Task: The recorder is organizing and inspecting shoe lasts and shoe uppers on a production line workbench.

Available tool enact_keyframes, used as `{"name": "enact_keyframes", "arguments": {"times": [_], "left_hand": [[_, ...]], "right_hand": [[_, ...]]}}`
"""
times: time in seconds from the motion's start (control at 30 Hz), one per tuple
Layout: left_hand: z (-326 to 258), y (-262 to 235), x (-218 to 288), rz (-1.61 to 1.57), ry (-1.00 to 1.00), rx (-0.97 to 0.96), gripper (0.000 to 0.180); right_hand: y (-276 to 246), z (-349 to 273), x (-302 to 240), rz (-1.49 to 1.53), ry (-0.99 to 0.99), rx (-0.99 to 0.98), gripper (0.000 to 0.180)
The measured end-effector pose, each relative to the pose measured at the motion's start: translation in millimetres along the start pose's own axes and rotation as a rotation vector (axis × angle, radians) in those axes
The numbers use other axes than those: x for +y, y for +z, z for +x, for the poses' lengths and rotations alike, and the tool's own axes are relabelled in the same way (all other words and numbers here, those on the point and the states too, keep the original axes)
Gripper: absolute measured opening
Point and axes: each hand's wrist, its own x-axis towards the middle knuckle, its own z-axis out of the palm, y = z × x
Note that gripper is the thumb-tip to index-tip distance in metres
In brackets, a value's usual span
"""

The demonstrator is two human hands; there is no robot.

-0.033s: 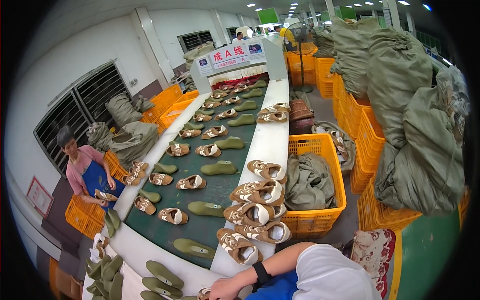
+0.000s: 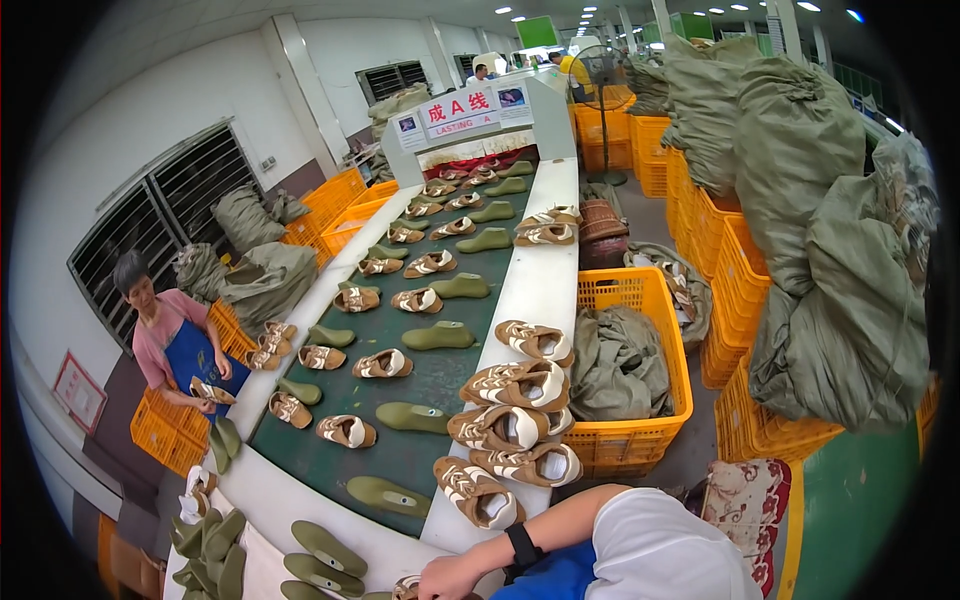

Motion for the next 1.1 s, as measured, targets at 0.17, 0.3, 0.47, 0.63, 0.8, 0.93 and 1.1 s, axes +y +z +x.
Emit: {"name": "enact_keyframes", "arguments": {"times": [0.17, 0.3, 0.47, 0.63, 0.8, 0.93, 1.1], "left_hand": [[2.3, -12.5, 14.0, 0.111, 0.085, 0.071, 0.022], [3.5, -12.0, 17.0, 0.062, 0.164, 0.136, 0.022], [2.0, -7.6, 9.4, 0.093, 0.205, 0.169, 0.02], [-2.7, -4.7, 11.8, 0.074, 0.193, 0.205, 0.018], [-7.9, -9.8, 18.5, 0.023, 0.121, 0.152, 0.025], [-5.6, -13.9, 15.1, -0.161, -0.002, 0.158, 0.047], [8.4, -15.6, 24.5, -0.198, 0.036, 0.242, 0.028]], "right_hand": [[-6.9, 5.9, -6.0, 0.168, 0.0, 0.177, 0.029], [-10.4, 9.7, -13.4, -0.155, -0.102, 0.405, 0.031], [-14.3, 21.9, -9.9, -0.282, -0.128, 0.215, 0.031], [-5.2, 30.8, -8.3, -0.404, -0.056, 0.073, 0.022], [6.0, 30.2, -1.9, -0.283, -0.109, 0.137, 0.019], [0.9, 27.4, -24.0, -0.175, -0.158, 0.24, 0.021], [-9.8, 10.8, -21.7, -0.155, -0.2, 0.442, 0.032]]}}
